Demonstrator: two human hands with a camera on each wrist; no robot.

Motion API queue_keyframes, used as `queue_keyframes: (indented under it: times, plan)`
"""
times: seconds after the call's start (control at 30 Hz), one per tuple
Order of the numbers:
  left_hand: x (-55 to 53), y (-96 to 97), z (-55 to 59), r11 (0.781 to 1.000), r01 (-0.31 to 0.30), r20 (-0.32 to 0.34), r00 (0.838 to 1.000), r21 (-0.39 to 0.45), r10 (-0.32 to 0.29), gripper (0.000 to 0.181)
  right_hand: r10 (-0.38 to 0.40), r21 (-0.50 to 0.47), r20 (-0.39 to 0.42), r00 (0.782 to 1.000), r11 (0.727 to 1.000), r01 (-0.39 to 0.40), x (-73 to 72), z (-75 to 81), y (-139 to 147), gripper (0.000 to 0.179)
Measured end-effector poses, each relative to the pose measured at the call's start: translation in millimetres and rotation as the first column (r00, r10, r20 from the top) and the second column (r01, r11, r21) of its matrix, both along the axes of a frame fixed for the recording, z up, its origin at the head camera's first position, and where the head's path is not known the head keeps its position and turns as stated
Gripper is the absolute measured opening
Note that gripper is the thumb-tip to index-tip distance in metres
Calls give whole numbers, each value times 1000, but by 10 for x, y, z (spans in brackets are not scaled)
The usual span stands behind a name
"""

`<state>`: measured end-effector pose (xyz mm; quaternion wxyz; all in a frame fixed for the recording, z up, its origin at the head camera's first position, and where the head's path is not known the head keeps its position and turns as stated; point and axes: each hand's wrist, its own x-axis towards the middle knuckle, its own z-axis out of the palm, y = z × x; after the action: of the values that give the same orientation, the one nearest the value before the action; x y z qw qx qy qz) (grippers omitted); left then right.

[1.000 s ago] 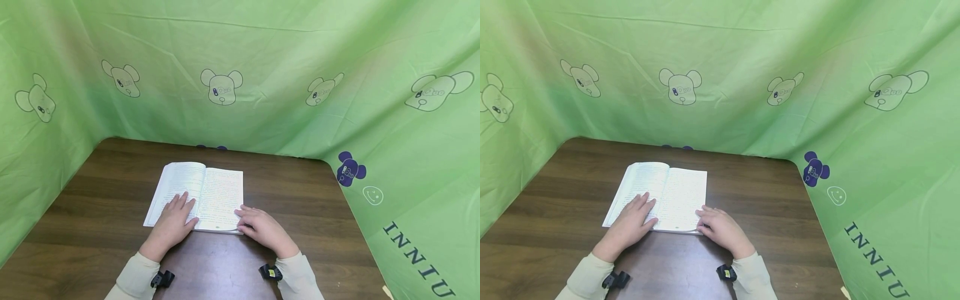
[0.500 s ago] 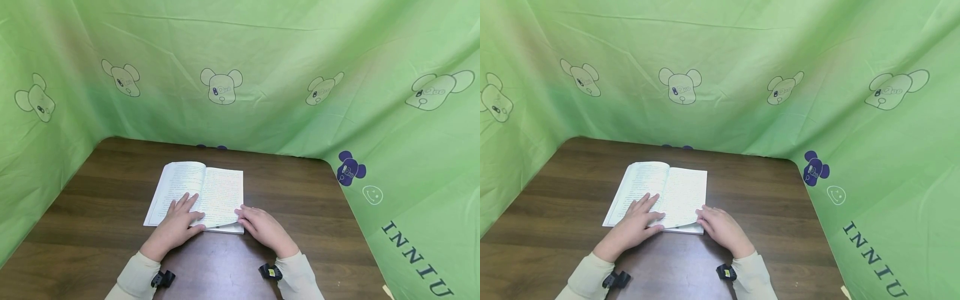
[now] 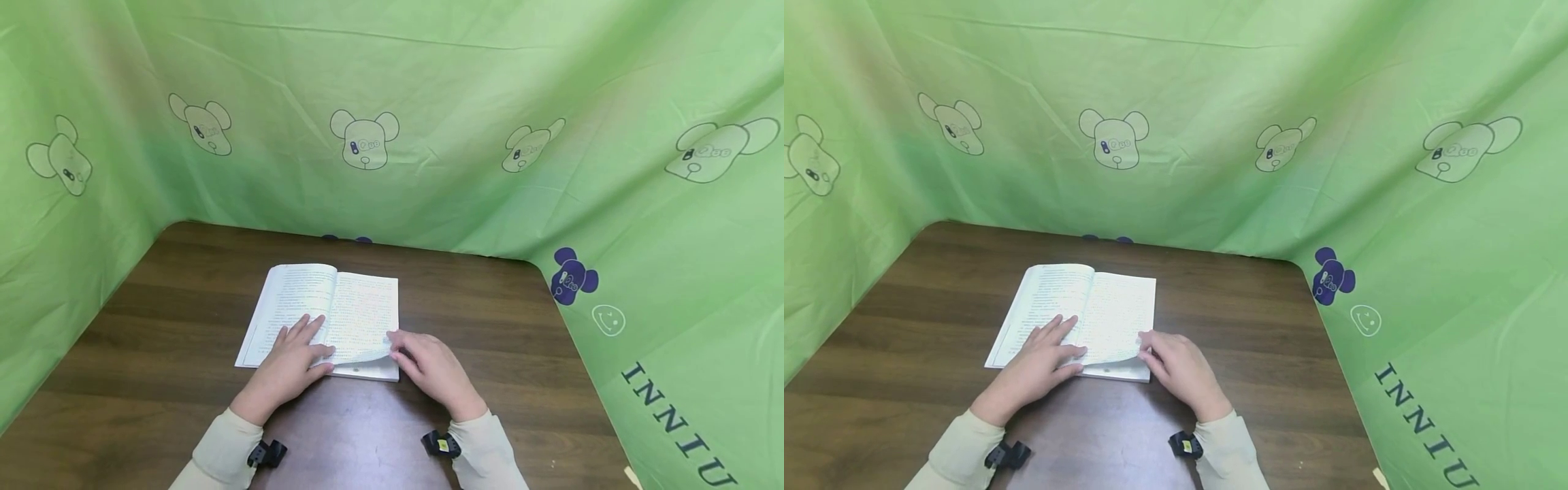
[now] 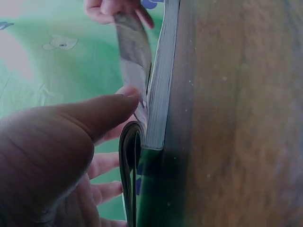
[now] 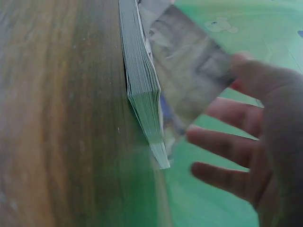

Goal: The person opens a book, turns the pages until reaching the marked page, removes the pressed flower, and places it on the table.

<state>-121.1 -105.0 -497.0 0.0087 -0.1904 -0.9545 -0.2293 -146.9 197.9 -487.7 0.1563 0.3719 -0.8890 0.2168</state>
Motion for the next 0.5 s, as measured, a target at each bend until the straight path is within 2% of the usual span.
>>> queue_keyframes:
  times: [0.1,0.2,0.37,0.5]
  plan:
    - [-12,-10,-13,1000,2,-18,1000,-5,-2,30,-37,-78,-20,999,996,35,-5,8,29,16]
    - [-26,-12,-22,1000,-16,-32,999,-12,15,42,-58,-116,-31,998,992,54,-11,5,47,22]
    - [-33,1,-14,998,-63,-49,997,25,65,70,-19,-34,1,1000,999,19,-23,-10,35,26]
    - [-37,8,-10,993,-80,-125,988,88,91,86,34,68,76,997,997,-39,-14,-26,27,30]
